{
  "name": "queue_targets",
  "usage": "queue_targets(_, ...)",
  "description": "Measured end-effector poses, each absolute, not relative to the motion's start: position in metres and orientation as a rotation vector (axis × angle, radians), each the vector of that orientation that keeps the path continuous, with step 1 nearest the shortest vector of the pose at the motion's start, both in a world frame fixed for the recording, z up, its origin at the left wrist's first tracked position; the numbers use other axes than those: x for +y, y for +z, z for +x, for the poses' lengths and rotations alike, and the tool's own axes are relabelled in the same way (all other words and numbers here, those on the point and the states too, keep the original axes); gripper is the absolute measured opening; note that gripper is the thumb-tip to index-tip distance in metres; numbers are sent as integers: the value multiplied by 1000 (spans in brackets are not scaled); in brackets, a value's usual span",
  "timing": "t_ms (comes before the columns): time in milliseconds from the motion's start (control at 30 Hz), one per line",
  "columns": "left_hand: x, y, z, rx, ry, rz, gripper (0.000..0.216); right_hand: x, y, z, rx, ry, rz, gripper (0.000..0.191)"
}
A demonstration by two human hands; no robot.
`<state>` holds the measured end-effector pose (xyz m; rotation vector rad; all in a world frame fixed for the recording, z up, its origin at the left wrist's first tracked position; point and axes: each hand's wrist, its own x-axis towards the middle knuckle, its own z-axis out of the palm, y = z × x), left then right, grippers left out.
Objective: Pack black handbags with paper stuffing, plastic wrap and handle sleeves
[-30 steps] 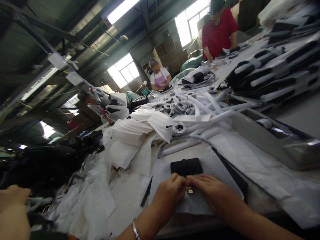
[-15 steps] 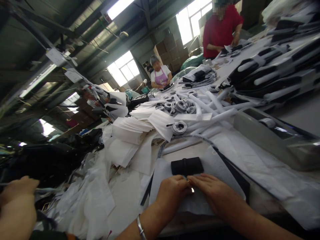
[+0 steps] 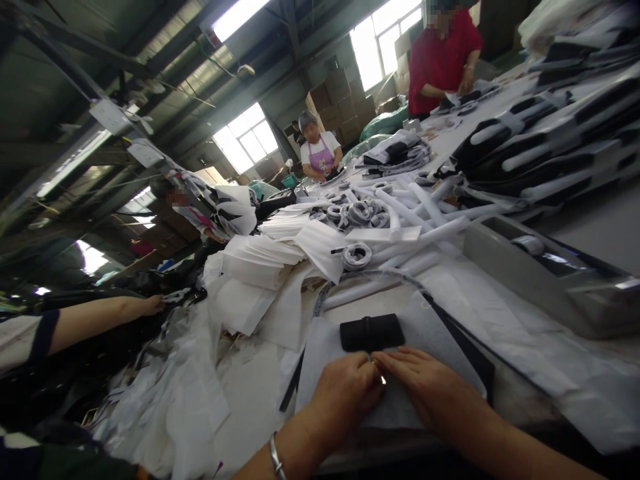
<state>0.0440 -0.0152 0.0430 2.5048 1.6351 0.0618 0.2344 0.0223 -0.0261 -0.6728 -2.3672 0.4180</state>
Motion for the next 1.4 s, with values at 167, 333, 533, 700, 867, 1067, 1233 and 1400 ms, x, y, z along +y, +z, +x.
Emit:
queue_targets(167,-20,47,39,1578,141,2487,19,22,-27,234,-2336,442,-678,65)
queue_targets(333,-21,45,37,1672,235,2439,5,22,-28,233,-2324,443,-675,64)
queue_targets(533,-20,38,45,1727,211,2473,7,21,-26,233,-2371,380,-687,62)
queue_targets(700,-19,37,54,1771,131,2496,8,20,-24,233,-2382,422,-688,63)
queue_targets(867,-17,35,54,1777,117,2462,7,20,-22,234,-2391,393,-701,62)
queue_targets(1067,-17,39,44,1576,133,2439,12,21,-23,234,-2391,422,-676,62)
queue_targets(1233,-20,51,33,1529,192,2368,13,21,-21,234,-2386,506,-684,61)
queue_targets(1400,-26,55,23,1636,330,2214,12,21,-19,234,-2400,522,-684,60)
